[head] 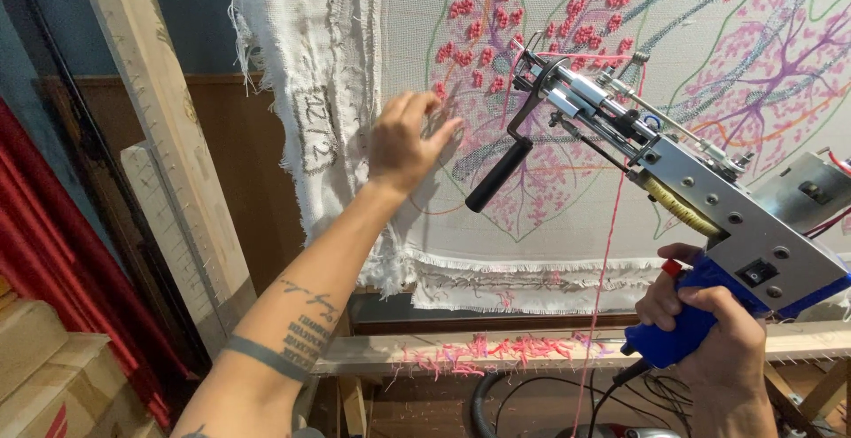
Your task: Using a tufting gun to apply yarn to a stretched fabric pattern on a frame.
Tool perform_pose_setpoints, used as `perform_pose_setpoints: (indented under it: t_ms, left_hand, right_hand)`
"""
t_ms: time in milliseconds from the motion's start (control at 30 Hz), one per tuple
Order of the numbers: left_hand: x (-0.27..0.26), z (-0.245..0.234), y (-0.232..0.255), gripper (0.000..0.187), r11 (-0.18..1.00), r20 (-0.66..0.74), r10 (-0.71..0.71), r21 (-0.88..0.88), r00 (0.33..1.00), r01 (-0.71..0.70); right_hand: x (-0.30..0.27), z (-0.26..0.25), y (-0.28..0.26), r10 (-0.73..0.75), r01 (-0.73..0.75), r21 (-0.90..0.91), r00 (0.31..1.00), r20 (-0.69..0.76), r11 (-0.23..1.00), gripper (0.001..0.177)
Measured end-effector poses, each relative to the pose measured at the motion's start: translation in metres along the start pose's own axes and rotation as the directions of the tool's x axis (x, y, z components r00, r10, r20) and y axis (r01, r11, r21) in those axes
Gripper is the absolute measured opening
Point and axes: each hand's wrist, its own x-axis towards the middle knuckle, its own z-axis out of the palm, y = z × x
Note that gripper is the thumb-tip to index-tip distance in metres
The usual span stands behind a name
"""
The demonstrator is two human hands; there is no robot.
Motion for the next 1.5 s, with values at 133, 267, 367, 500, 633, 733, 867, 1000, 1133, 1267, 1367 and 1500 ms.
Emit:
perform_pose_setpoints:
  t_ms: [133,267,367,500,633,733,867,1000,1133,1267,1367,1500]
  left_hand:
    - [0.01,0.01,-0.007,0.023,0.995,0.005,0.0,0.099,1.0,0.0]
    - [0.013,0.011,-0.002,0.005,0.981,-0.045,0.017,0.196,0.999,-0.007]
    - [0.012,0.012,-0.002,0.003,0.974,-0.054,0.021,0.224,0.998,-0.008]
    - [0.004,0.008,0.001,0.016,0.98,-0.153,-0.2,-0.009,0.968,0.201]
    - [0.003,-0.006,0.007,0.01,0.972,-0.185,-0.199,-0.161,0.962,0.17]
    - [0.004,-0.004,0.006,0.023,0.982,-0.106,-0.128,-0.151,0.986,0.111]
    - [0.005,0.007,0.001,0.02,0.994,-0.099,-0.099,0.033,0.99,0.103]
    - [0.005,0.009,0.002,0.006,0.993,-0.109,-0.088,0.065,0.99,0.096]
    - [-0.011,0.01,0.002,0.005,0.999,-0.071,-0.008,-0.049,0.997,0.005]
    - [-0.018,0.006,0.0,0.013,0.999,-0.006,-0.005,0.037,1.0,0.005]
    - [-0.011,0.009,-0.004,0.016,0.994,-0.047,-0.106,0.029,0.993,0.107]
    - [-0.003,0.005,0.001,0.009,0.973,-0.014,-0.117,0.198,0.993,0.117]
  right_hand:
    - [-0.001,-0.004,0.001,0.031,-0.033,-0.036,0.999,-0.035,0.999,0.046]
    - [-0.001,-0.009,0.003,0.039,-0.039,0.017,0.999,-0.011,0.999,0.045]
    - [-0.001,-0.005,-0.001,0.026,-0.026,0.006,1.0,-0.014,1.0,0.045]
    - [-0.002,-0.006,-0.002,0.023,-0.024,0.027,1.0,0.006,0.999,0.043]
    - [-0.003,-0.007,-0.003,0.039,-0.039,0.04,0.999,0.002,0.998,0.045]
    - [-0.004,-0.003,-0.002,0.039,-0.04,0.064,0.999,0.006,0.997,0.044]
    - [-0.004,0.0,-0.004,0.019,-0.019,0.022,1.0,0.005,1.0,0.044]
    - [-0.005,-0.002,-0.003,0.033,-0.034,0.021,0.999,0.034,0.999,0.043]
    - [-0.005,-0.004,-0.002,0.031,-0.034,0.046,0.998,0.061,0.998,0.043]
    - [-0.004,-0.002,-0.002,0.033,-0.033,-0.007,0.999,0.009,0.999,0.044]
    - [-0.005,-0.004,-0.002,0.048,-0.048,0.011,0.999,0.008,0.999,0.045]
    - [-0.005,-0.008,0.001,0.064,-0.066,0.055,0.997,0.039,0.996,0.043]
